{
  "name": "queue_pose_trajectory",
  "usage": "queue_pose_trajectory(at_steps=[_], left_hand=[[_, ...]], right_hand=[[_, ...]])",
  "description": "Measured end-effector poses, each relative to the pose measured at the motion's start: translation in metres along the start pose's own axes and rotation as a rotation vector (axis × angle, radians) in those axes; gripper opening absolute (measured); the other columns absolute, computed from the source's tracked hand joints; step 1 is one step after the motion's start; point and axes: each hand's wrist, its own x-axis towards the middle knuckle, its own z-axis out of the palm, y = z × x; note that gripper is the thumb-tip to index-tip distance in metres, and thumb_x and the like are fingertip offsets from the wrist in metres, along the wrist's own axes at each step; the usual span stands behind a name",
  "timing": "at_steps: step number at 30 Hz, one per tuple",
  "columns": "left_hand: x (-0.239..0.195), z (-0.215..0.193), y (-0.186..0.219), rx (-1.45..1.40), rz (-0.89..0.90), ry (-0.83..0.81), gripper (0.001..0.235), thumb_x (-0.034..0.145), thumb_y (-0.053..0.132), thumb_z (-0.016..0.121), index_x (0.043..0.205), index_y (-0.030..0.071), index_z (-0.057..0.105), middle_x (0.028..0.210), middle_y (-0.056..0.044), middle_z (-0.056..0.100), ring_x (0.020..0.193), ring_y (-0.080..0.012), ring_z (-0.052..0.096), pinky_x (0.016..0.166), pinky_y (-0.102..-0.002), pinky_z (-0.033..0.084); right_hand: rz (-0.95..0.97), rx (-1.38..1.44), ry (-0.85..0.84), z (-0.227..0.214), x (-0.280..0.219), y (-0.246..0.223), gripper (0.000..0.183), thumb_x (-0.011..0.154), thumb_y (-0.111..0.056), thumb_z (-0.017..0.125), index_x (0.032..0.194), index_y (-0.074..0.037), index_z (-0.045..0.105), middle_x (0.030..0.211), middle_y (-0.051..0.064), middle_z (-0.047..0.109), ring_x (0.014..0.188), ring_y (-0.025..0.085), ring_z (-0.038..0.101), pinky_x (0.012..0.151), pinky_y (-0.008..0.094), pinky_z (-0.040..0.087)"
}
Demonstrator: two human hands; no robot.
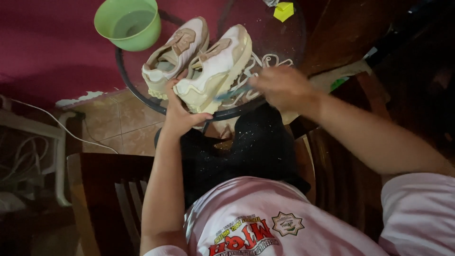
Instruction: The person scrubs a white sneaker with a toothbrush, focusing on the upper and side panels. The shoe is held in the left hand while the right hand applies the brush in repetitive strokes. The other shoe remains on the table.
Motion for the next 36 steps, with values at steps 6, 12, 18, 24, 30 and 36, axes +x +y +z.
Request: queue_pose_trajectory(at_steps=[6,12,18,24,30,36], left_hand=[[0.001,-0.002,0.001,-0.05,0.031,-0.019,0.111,0.061,0.034,0.103,0.134,0.01,0.023,0.161,-0.028,0.028,0.149,-0.0418,0.03,0.124,-0.057,0.02],[0.0,-0.003,0.005,0.085,0.103,-0.041,0.108,0.072,0.046,0.089,0.145,0.01,0.018,0.161,-0.027,0.028,0.151,-0.0369,0.032,0.124,-0.05,0.029],[-0.002,-0.002,0.002,0.012,0.077,-0.062,0.105,0.072,0.04,0.091,0.144,0.011,0.02,0.162,-0.026,0.027,0.153,-0.036,0.03,0.125,-0.05,0.029],[-0.002,-0.002,0.003,0.008,0.026,-0.033,0.107,0.074,0.037,0.09,0.145,0.005,0.018,0.161,-0.027,0.028,0.152,-0.034,0.031,0.126,-0.046,0.029],[-0.002,-0.004,-0.002,0.022,0.001,-0.012,0.102,0.072,0.041,0.09,0.139,0.008,0.021,0.139,-0.017,0.042,0.134,-0.0279,0.045,0.115,-0.043,0.039],[-0.002,-0.003,0.003,-0.056,-0.052,-0.06,0.103,0.078,0.029,0.088,0.145,0.007,0.014,0.164,-0.026,0.022,0.154,-0.0327,0.028,0.125,-0.046,0.029]], right_hand=[[-0.136,0.0,0.136,0.005,-0.003,-0.001,0.027,0.105,-0.026,0.052,0.126,-0.031,0.069,0.091,-0.001,0.061,0.08,0.019,0.059,0.075,0.035,0.046],[-0.082,-0.094,-0.179,-0.042,0.012,0.034,0.045,0.093,-0.026,0.071,0.138,-0.022,0.068,0.102,0.002,0.066,0.099,0.026,0.065,0.086,0.045,0.053],[0.015,0.13,-0.414,-0.068,0.037,-0.028,0.026,0.102,0.004,0.054,0.112,-0.014,0.069,0.086,0.004,0.069,0.077,0.019,0.062,0.069,0.035,0.054],[0.13,0.081,-0.276,-0.034,0.012,0.047,0.032,0.11,-0.023,0.047,0.134,-0.018,0.067,0.083,0.004,0.054,0.068,0.021,0.052,0.049,0.036,0.042],[0.146,-0.034,-0.109,-0.042,0.012,0.039,0.05,0.095,-0.011,0.059,0.144,-0.019,0.066,0.085,0.004,0.053,0.07,0.025,0.053,0.063,0.042,0.047],[0.168,0.157,-0.285,-0.049,0.019,0.031,0.039,0.103,-0.014,0.059,0.14,-0.024,0.064,0.092,0.005,0.061,0.082,0.026,0.058,0.081,0.045,0.053]])
